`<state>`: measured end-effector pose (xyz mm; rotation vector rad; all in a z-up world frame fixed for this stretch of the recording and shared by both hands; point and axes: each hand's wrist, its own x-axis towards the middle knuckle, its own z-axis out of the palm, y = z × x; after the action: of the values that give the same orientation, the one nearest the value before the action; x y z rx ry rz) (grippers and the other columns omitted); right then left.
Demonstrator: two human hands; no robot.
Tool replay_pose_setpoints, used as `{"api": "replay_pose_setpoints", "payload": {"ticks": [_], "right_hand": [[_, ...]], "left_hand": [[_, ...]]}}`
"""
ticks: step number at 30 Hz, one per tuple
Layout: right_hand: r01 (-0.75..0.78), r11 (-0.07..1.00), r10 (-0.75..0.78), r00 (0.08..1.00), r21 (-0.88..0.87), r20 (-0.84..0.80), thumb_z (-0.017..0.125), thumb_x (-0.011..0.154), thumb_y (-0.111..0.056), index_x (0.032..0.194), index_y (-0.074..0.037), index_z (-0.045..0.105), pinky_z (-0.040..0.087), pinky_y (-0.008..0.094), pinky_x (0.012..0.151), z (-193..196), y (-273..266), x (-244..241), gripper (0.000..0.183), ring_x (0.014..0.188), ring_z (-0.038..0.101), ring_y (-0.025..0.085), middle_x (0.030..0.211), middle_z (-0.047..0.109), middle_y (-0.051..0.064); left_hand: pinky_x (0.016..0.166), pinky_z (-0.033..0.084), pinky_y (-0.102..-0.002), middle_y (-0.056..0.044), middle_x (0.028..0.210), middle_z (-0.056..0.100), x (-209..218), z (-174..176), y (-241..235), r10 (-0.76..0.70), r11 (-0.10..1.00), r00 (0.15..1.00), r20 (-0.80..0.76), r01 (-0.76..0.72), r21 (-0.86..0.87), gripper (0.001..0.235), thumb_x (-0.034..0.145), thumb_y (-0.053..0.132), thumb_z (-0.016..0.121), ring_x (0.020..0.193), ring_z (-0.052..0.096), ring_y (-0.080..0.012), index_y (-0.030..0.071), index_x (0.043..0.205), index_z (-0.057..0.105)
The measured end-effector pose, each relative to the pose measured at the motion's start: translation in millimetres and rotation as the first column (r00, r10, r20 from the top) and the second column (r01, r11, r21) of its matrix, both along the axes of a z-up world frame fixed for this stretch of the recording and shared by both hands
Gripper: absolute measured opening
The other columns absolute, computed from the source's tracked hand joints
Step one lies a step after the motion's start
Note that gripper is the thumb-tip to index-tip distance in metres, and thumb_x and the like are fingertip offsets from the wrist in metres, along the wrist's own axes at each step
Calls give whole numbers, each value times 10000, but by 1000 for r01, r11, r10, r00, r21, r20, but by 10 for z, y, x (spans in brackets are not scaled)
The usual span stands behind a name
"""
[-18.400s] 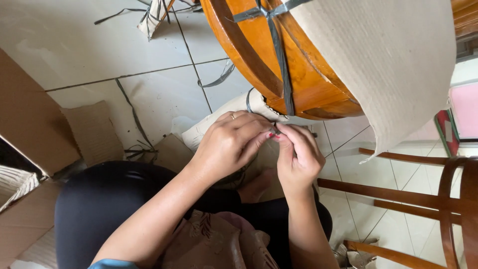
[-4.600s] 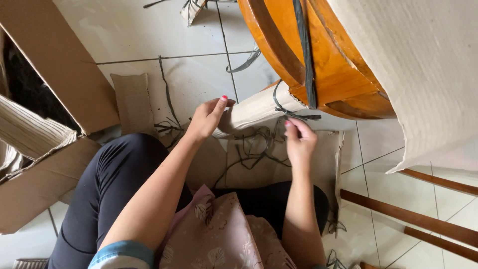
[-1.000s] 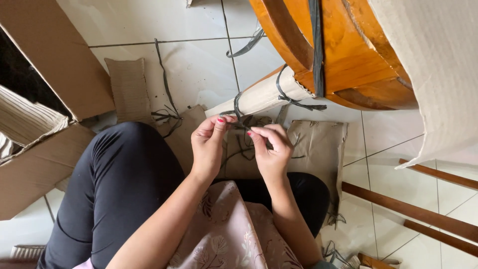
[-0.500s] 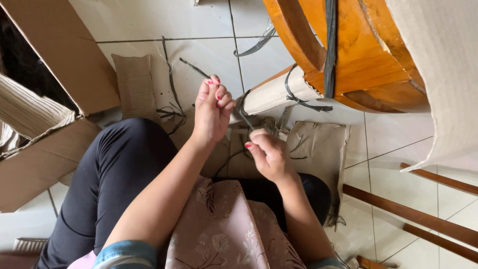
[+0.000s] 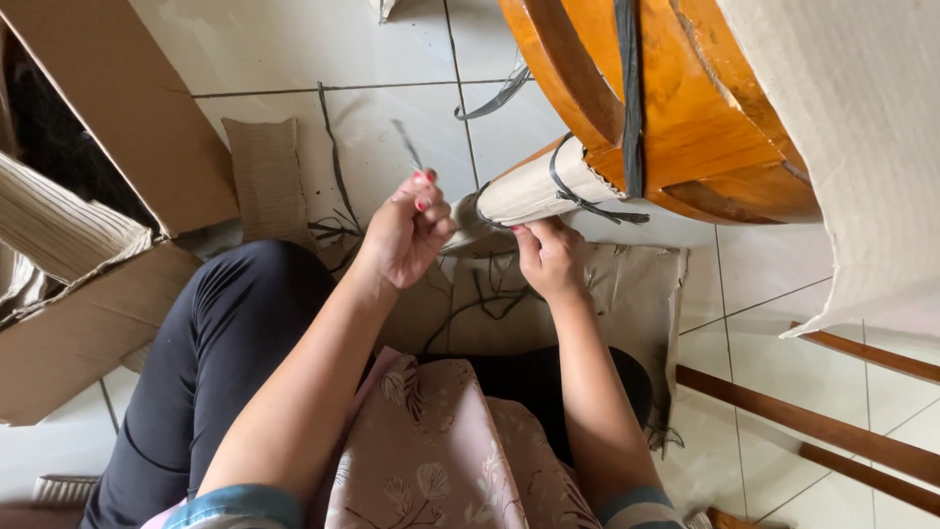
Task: Wrapping cardboard around the legs of a wooden stool and securing it with plastic ties for protection.
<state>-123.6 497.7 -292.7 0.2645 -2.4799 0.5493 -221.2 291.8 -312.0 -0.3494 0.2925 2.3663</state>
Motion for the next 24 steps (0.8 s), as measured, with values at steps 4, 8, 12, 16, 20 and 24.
{"api": "replay_pose_setpoints", "payload": {"ticks": [4,8,12,16,20,24], "right_hand": [[59,998,-58,998,-18,26,712,975,-129,863,-91,720,574,421,599,34,-44,-11,119,676,704,349,710,661,101],[105,991,-107,994,78,20,725,966,-155,874,-118,747,580,431,595,-82,88,-4,102,665,703,341,691,659,82],[110,988,-108,994,107,-17,729,964,-167,856,-126,749,575,435,587,-173,129,-44,117,669,705,357,673,653,92],[112,991,-112,994,72,-3,722,955,-118,826,-116,740,580,418,613,-12,13,-35,130,682,709,355,700,673,96],[88,996,-87,996,-19,30,714,974,-146,822,-105,699,574,397,620,254,-93,36,158,685,706,324,721,669,82],[78,983,-65,994,-169,83,722,996,-141,817,-62,627,567,372,642,287,-65,231,218,681,693,333,767,687,113]], "left_hand": [[485,347,-198,112,640,365,152,-132,42,-289,948,954,80,297,-113,186,1101,240,436,509,323,-24,136,1022,569],[423,245,-185,117,612,272,240,149,24,-493,814,870,-25,451,-366,205,1021,302,591,465,227,-5,130,911,575],[380,206,-182,47,528,328,328,306,-12,-440,783,872,-213,257,-567,181,906,178,770,429,252,-30,15,908,691],[392,267,-174,27,464,421,376,378,70,-474,706,807,-351,111,-699,124,910,184,740,395,367,-34,64,921,767],[692,452,-186,26,666,680,405,271,167,-522,642,721,-456,-19,-766,150,944,322,737,675,545,-43,205,948,830],[810,530,-240,-36,763,770,403,321,145,-473,700,716,-514,-49,-712,127,943,254,756,788,635,-72,158,939,839]]}}
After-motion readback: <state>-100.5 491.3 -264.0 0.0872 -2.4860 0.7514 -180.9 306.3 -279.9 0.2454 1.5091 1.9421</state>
